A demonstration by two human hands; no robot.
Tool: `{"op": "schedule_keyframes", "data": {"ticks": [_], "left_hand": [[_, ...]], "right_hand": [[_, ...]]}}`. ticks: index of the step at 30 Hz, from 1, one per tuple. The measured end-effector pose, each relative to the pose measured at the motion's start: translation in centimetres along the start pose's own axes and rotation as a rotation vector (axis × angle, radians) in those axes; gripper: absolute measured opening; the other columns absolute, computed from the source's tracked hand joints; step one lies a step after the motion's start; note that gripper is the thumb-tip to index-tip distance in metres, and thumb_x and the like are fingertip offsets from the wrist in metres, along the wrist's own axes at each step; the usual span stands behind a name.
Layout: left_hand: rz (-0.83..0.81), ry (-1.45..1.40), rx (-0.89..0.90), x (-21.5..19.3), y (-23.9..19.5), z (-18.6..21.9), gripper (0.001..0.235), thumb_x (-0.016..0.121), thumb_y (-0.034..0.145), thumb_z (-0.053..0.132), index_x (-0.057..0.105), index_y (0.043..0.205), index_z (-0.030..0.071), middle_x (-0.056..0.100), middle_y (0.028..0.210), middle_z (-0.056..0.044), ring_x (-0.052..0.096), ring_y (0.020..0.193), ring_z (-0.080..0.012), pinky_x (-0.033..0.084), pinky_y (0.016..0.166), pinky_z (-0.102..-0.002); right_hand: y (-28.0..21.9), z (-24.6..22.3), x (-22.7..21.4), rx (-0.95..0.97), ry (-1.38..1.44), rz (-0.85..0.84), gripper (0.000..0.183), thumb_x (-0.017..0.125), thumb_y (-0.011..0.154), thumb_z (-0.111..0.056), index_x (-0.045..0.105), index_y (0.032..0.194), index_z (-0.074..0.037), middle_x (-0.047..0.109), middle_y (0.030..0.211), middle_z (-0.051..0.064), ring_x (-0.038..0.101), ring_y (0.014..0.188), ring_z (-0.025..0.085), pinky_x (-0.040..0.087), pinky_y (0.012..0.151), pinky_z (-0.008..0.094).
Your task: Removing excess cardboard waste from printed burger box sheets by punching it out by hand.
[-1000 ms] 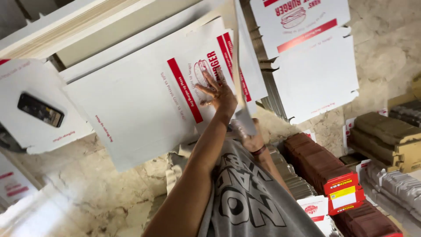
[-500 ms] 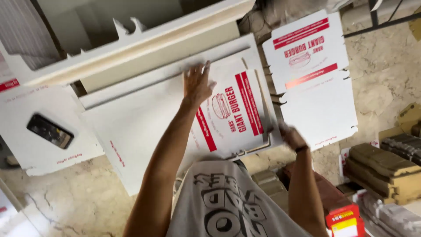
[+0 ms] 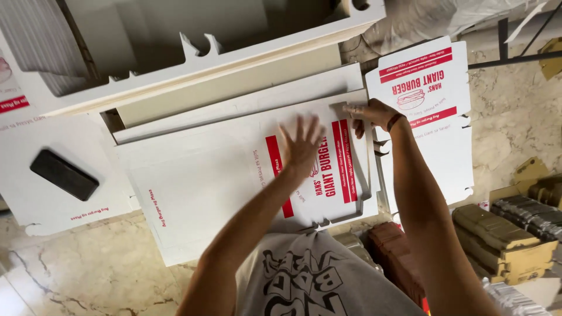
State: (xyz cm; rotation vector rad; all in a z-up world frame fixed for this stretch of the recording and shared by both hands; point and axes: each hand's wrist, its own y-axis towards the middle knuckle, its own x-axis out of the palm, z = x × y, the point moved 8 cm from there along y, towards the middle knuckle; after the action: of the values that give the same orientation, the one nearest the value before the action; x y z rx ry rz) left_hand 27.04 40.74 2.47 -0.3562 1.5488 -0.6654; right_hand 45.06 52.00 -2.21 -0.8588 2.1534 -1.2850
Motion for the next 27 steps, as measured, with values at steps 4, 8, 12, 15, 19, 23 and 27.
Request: {"op": "schedule_keyframes", "data": {"ticks": [4, 8, 12, 15, 19, 23, 27], "left_hand": [[0.001, -0.115, 0.07, 2.1, -1.1, 2.7, 0.085, 0.074, 0.093, 0.025, 0.027, 0.163, 0.033, 0.006, 0.172, -0.011, 0.008, 0.155, -0.0467, 0.038, 0.099, -0.081], [-0.014, -0.203, 0.085, 4.0, 0.0, 2.9, 0.087, 0.072, 0.092, 0.017, 0.024, 0.163, 0.034, -0.003, 0.173, -0.007, -0.002, 0.156, -0.0453, 0.032, 0.098, -0.087], [-0.067, -0.241, 0.086, 4.3, 1.3, 3.1, 0.097, 0.076, 0.085, 0.015, 0.022, 0.163, 0.034, -0.014, 0.172, -0.006, -0.004, 0.155, -0.047, 0.031, 0.095, -0.091], [-0.04, -0.2, 0.079, 3.9, 0.1, 2.8, 0.1, 0.08, 0.083, 0.015, 0.023, 0.164, 0.032, -0.007, 0.173, -0.008, -0.006, 0.155, -0.0481, 0.029, 0.093, -0.092], [-0.039, -0.252, 0.055, 6.4, -0.8, 2.2, 0.096, 0.08, 0.084, 0.024, 0.027, 0.163, 0.034, -0.005, 0.172, -0.007, -0.006, 0.154, -0.0483, 0.026, 0.094, -0.092], [-0.095, -0.311, -0.004, 10.8, -5.3, 0.5, 0.085, 0.074, 0.091, 0.031, 0.027, 0.161, 0.041, -0.011, 0.173, -0.004, -0.009, 0.154, -0.0469, 0.023, 0.095, -0.092], [-0.089, -0.374, 0.023, 12.8, -13.7, 0.5, 0.076, 0.071, 0.093, 0.03, 0.034, 0.16, 0.034, -0.012, 0.172, -0.008, -0.01, 0.151, -0.0543, 0.029, 0.096, -0.09]], "right_hand": [[-3.2, -3.5, 1.4, -0.114, -0.284, 0.133, 0.067, 0.067, 0.1, -0.056, 0.076, 0.069, 0.003, 0.07, 0.058, 0.019, 0.075, 0.058, 0.031, 0.056, 0.063, 0.034], [-5.5, -6.4, 2.9, -0.235, -0.362, 0.143, 0.064, 0.066, 0.102, -0.051, 0.076, 0.065, 0.0, 0.069, 0.054, 0.015, 0.073, 0.055, 0.027, 0.054, 0.063, 0.03], [-9.1, -7.6, 3.1, -0.327, -0.285, 0.151, 0.06, 0.067, 0.101, -0.045, 0.074, 0.064, 0.001, 0.068, 0.054, 0.017, 0.071, 0.053, 0.026, 0.052, 0.06, 0.031], [-9.8, -7.8, 2.9, -0.428, -0.232, 0.144, 0.056, 0.068, 0.101, -0.04, 0.073, 0.063, 0.002, 0.067, 0.054, 0.018, 0.069, 0.051, 0.026, 0.05, 0.058, 0.031], [-5.6, 5.0, -2.0, -0.161, 0.092, 0.355, 0.068, 0.074, 0.1, -0.059, 0.063, 0.118, 0.005, 0.067, 0.097, 0.027, 0.07, 0.086, 0.039, 0.058, 0.071, 0.049], [-6.2, 17.8, -1.0, -0.04, -0.046, 0.537, 0.068, 0.066, 0.106, -0.066, 0.062, 0.135, -0.005, 0.072, 0.107, 0.019, 0.073, 0.091, 0.035, 0.065, 0.065, 0.049], [-15.2, 24.4, 5.8, -0.226, 0.152, 1.08, 0.055, 0.072, 0.106, -0.054, 0.06, 0.136, -0.009, 0.067, 0.122, 0.021, 0.068, 0.11, 0.039, 0.061, 0.09, 0.048]]}}
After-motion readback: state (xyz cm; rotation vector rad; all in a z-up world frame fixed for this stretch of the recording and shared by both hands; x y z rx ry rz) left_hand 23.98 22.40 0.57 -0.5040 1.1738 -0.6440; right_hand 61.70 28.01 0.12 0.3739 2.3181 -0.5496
